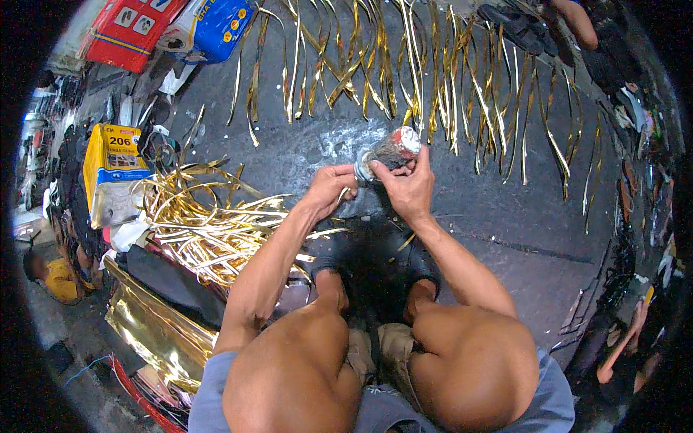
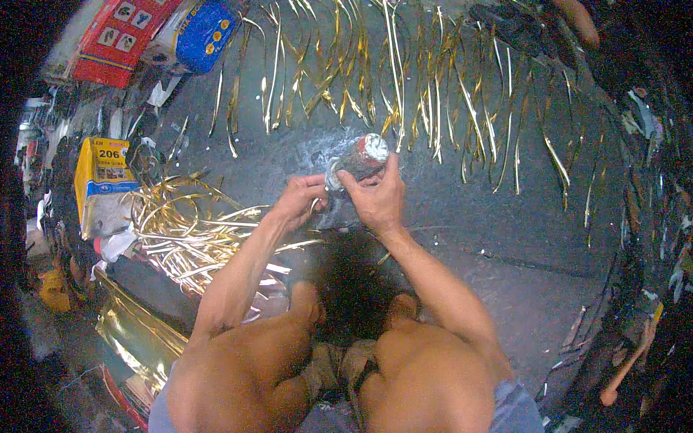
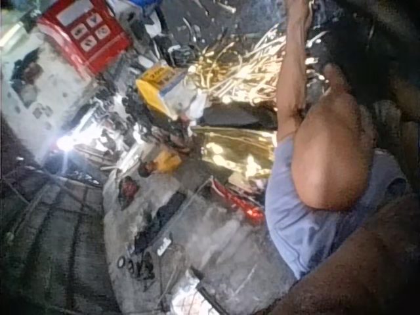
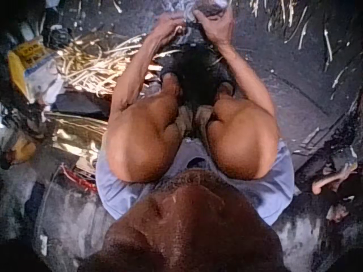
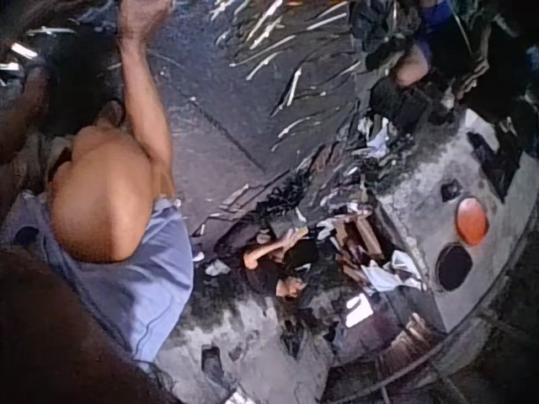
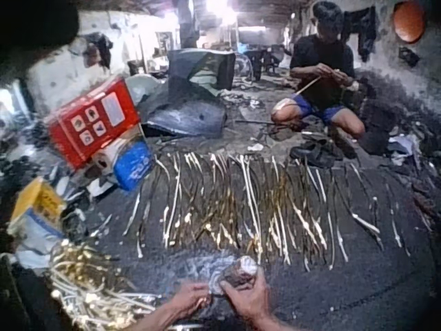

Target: The person sits on the floor and repeatedly wraps thin gold tinsel strips around a small cylindrical object, then places the wrapped strips on the floor. The person handles the tinsel and cylinder by hand without visible tools.

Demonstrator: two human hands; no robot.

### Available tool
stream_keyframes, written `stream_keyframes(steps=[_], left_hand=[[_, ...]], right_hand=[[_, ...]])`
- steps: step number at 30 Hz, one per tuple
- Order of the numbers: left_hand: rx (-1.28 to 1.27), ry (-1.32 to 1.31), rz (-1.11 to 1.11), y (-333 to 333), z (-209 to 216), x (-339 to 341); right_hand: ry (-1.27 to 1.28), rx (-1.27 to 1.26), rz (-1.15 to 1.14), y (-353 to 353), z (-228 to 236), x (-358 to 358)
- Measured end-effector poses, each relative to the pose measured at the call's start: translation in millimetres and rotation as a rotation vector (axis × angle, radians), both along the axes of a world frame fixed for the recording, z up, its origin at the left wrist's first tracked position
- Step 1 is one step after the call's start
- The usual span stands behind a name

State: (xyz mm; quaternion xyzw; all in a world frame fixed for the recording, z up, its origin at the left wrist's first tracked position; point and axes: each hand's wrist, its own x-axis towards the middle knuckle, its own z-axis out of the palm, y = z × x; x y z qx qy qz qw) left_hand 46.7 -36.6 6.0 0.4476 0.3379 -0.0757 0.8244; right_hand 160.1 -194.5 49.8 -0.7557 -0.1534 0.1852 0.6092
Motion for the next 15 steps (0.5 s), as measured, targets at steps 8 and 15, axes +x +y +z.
stream_keyframes(steps=[8,15], left_hand=[[0.252,-0.059,-0.147,-1.0,10.2,-5.8],[0.731,0.022,-0.271,6.7,-23.3,29.3]], right_hand=[[-0.138,-0.465,-0.147,-55.3,-20.0,41.0],[-0.103,-0.036,-0.098,-39.3,-32.7,38.0]])
